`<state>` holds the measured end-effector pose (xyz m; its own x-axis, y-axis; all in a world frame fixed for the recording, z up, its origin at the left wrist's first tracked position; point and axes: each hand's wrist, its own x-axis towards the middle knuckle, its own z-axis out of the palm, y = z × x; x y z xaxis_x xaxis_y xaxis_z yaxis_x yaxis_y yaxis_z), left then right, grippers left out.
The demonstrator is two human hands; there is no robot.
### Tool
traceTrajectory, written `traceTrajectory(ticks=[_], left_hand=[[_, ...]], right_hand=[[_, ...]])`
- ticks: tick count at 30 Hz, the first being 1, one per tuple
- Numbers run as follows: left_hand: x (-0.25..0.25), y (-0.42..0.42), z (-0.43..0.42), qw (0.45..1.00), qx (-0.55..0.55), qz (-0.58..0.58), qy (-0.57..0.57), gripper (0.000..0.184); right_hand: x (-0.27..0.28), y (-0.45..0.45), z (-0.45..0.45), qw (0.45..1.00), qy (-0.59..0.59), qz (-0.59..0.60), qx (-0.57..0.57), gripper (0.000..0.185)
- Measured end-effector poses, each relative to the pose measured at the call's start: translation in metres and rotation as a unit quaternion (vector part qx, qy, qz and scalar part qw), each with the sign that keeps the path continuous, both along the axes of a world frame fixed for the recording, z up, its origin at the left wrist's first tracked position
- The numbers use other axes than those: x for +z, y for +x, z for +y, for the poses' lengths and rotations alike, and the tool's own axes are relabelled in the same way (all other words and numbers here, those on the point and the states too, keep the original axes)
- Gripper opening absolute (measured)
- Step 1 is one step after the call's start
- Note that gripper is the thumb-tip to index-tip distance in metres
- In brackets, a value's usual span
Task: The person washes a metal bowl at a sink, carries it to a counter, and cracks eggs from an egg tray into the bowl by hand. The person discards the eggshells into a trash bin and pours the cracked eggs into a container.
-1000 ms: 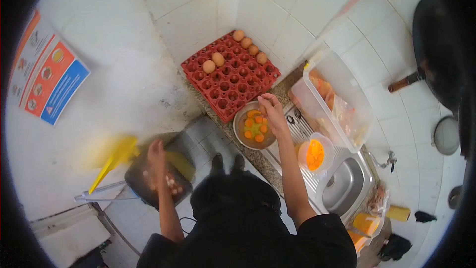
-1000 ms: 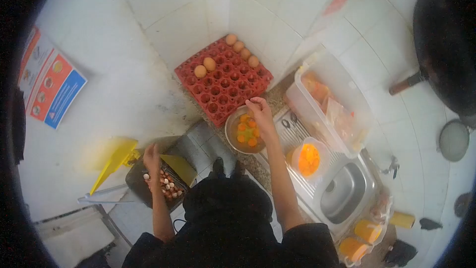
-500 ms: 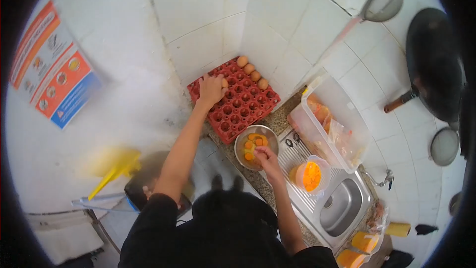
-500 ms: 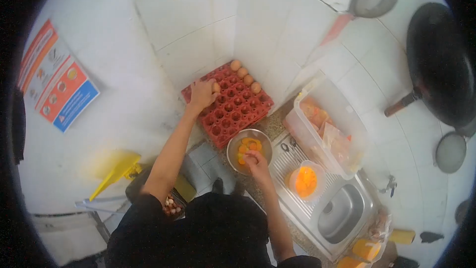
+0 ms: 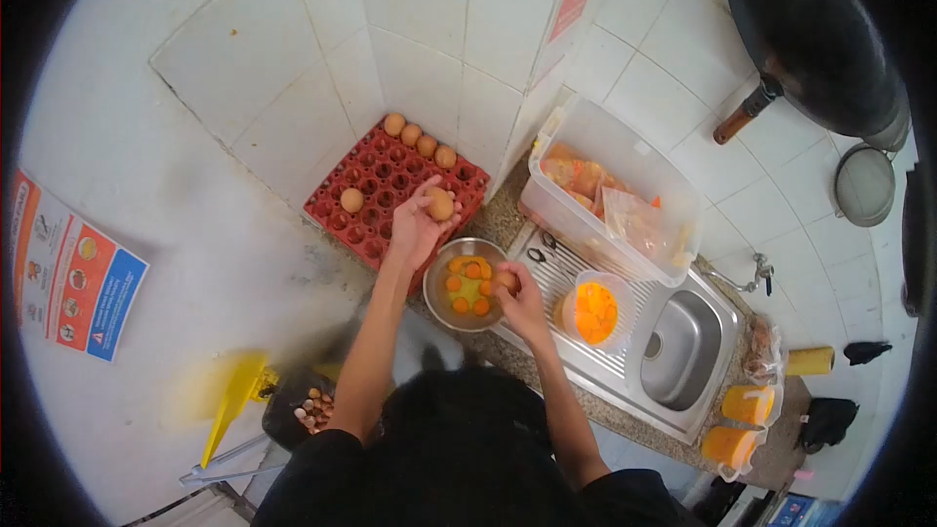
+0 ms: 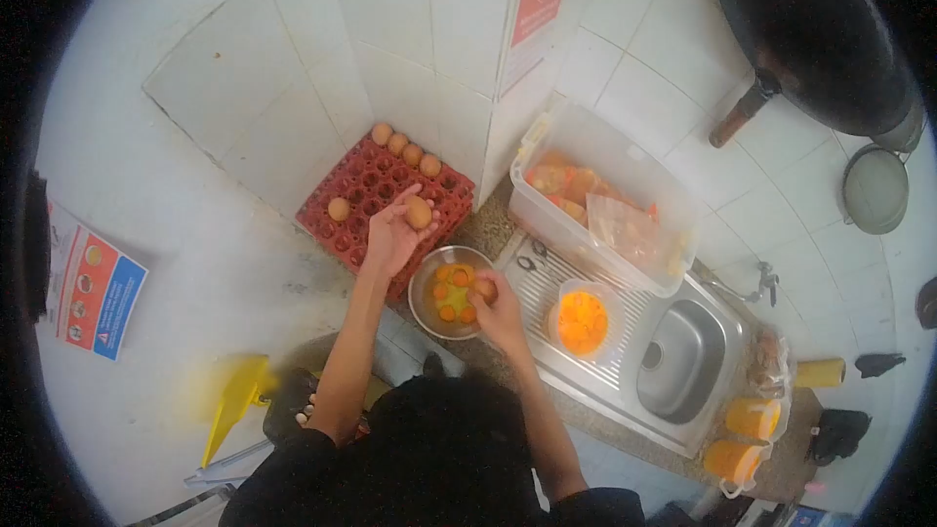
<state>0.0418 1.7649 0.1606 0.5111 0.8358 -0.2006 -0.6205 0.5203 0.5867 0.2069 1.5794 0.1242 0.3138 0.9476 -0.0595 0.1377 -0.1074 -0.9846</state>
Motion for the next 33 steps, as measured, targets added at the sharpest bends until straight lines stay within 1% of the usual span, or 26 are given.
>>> traceTrajectory(ticks=[1, 2, 3, 5, 6, 9, 10, 11, 13, 15, 16, 19, 20, 22, 25, 28, 31, 33], left_hand=[[-0.006, 0.004, -0.011, 0.999, -0.026, -0.027, -0.020, 0.045], [-0.015, 0.010, -0.021, 0.999, -0.036, -0.007, -0.010, 0.042], [-0.020, 0.016, -0.031, 0.999, -0.037, 0.006, -0.022, 0.043], [-0.025, 0.027, -0.048, 0.998, -0.037, 0.030, -0.043, 0.047], [-0.026, 0.031, -0.055, 0.998, -0.038, 0.040, -0.042, 0.053], [-0.032, 0.047, -0.069, 0.998, -0.015, 0.016, -0.061, 0.050], [-0.036, 0.046, -0.072, 0.997, -0.012, 0.022, -0.069, 0.045], [-0.039, 0.044, -0.073, 0.996, -0.015, 0.025, -0.082, 0.043], [-0.040, 0.039, -0.076, 0.993, -0.014, 0.031, -0.112, 0.039], [-0.050, 0.035, -0.076, 0.995, -0.005, 0.021, -0.099, 0.034], [-0.055, 0.033, -0.076, 0.996, -0.003, 0.017, -0.091, 0.031], [-0.054, 0.032, -0.081, 0.997, 0.039, 0.012, -0.072, 0.025], [-0.054, 0.032, -0.081, 0.997, 0.041, 0.010, -0.060, 0.023], [-0.058, 0.030, -0.083, 0.998, 0.047, 0.007, -0.039, 0.020], [-0.056, 0.028, -0.085, 0.997, 0.044, 0.066, -0.012, 0.022], [-0.048, 0.018, -0.085, 0.979, 0.029, 0.184, 0.079, 0.026], [-0.042, 0.007, -0.082, 0.947, 0.014, 0.274, 0.169, 0.031], [-0.039, -0.001, -0.080, 0.923, 0.002, 0.321, 0.212, 0.032]], right_hand=[[0.011, -0.004, 0.006, 0.997, 0.049, -0.033, -0.045, 0.031], [0.025, -0.011, 0.015, 0.989, 0.096, -0.067, -0.088, 0.032], [0.037, -0.017, 0.022, 0.976, 0.144, -0.102, -0.129, 0.034], [0.055, -0.027, 0.034, 0.932, 0.234, -0.214, -0.173, 0.036], [0.059, -0.028, 0.039, 0.902, 0.280, -0.268, -0.191, 0.037], [0.039, -0.027, 0.054, 0.929, 0.223, -0.293, -0.039, 0.038], [0.032, -0.027, 0.052, 0.939, 0.185, -0.286, -0.046, 0.033], [0.024, -0.028, 0.051, 0.957, 0.173, -0.216, -0.084, 0.032], [0.006, -0.024, 0.050, 0.976, 0.141, -0.073, -0.152, 0.028], [-0.010, -0.018, 0.051, 0.973, 0.123, 0.098, -0.170, 0.030], [-0.016, -0.014, 0.051, 0.960, 0.115, 0.182, -0.179, 0.032], [-0.017, -0.006, 0.050, 0.963, -0.029, 0.253, -0.089, 0.036], [-0.016, -0.008, 0.050, 0.967, -0.066, 0.237, -0.067, 0.037], [0.012, -0.022, 0.049, 0.968, -0.144, 0.205, -0.022, 0.039], [0.004, -0.022, 0.055, 0.959, -0.117, 0.258, 0.002, 0.041], [0.002, -0.008, 0.061, 0.959, -0.130, 0.247, 0.056, 0.040], [0.017, -0.001, 0.065, 0.966, -0.171, 0.168, 0.095, 0.037], [0.024, -0.002, 0.068, 0.971, -0.166, 0.140, 0.099, 0.037]])
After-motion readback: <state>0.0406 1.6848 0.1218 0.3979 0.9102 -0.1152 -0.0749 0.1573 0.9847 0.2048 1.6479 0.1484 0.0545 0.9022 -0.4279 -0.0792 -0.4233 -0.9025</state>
